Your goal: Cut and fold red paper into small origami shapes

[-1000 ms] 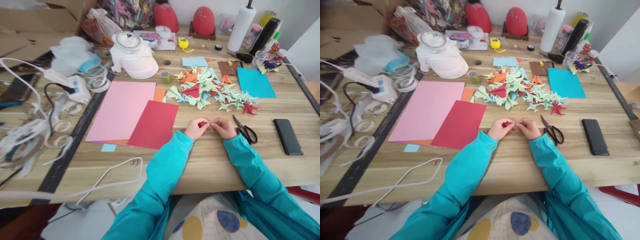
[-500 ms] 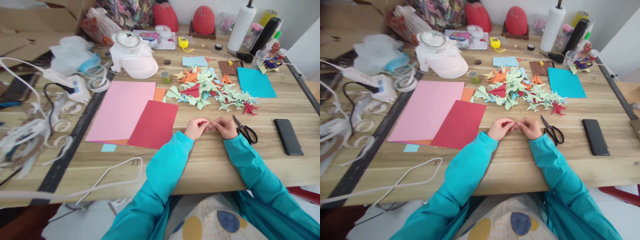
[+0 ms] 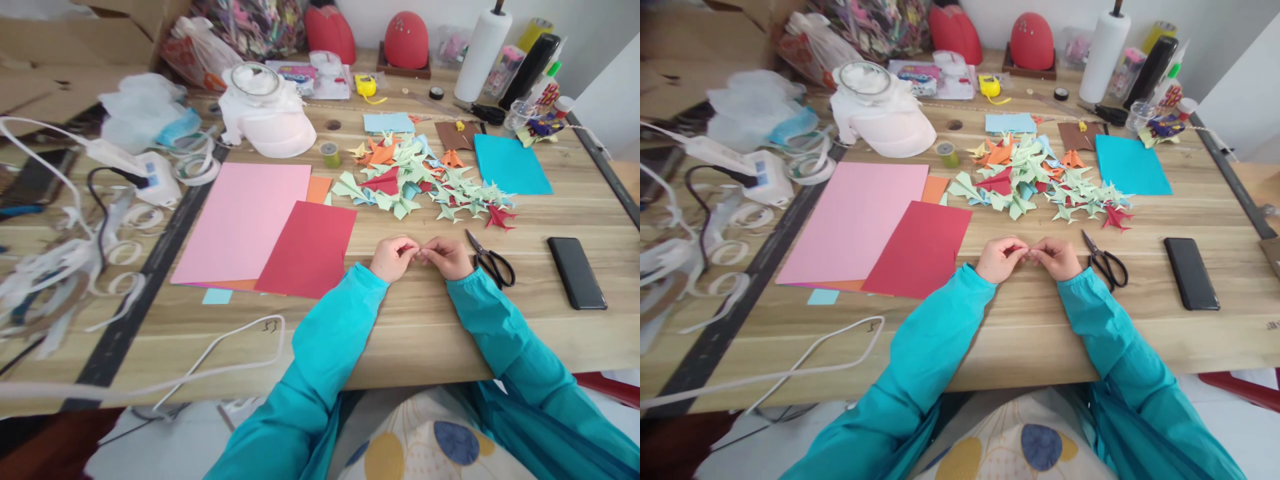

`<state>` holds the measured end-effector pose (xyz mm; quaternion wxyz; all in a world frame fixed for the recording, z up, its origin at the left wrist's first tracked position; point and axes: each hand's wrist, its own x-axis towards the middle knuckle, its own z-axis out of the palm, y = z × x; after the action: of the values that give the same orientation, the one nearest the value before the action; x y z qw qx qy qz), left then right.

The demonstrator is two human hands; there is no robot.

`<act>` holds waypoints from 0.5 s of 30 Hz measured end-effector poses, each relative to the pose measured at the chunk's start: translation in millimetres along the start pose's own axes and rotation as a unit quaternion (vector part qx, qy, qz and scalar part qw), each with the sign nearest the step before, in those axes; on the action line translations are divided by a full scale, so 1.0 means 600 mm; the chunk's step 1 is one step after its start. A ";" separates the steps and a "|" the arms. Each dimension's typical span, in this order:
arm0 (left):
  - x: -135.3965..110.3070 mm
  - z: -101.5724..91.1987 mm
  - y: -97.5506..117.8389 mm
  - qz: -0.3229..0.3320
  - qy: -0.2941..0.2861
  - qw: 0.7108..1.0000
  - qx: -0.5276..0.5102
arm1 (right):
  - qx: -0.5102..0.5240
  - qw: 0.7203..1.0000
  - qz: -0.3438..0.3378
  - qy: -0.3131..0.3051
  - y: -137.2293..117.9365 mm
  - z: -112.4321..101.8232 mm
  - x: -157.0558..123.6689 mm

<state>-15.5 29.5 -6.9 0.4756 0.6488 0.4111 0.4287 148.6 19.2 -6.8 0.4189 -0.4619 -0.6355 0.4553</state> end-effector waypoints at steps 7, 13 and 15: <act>0.005 -0.001 -0.006 -0.011 0.033 0.999 -0.029 | 0.029 0.998 -0.009 0.059 0.004 -0.002 0.001; 0.006 -0.008 -0.006 0.022 0.036 0.999 -0.013 | 0.030 0.997 -0.007 0.074 0.008 0.000 0.001; 0.005 -0.007 -0.005 0.045 0.026 0.999 0.004 | 0.024 0.997 -0.015 0.067 0.007 0.002 0.002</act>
<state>-18.9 34.2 -8.6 0.4423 0.6572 0.3952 0.4650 148.1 20.7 -10.7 0.4783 -0.4714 -0.6017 0.4324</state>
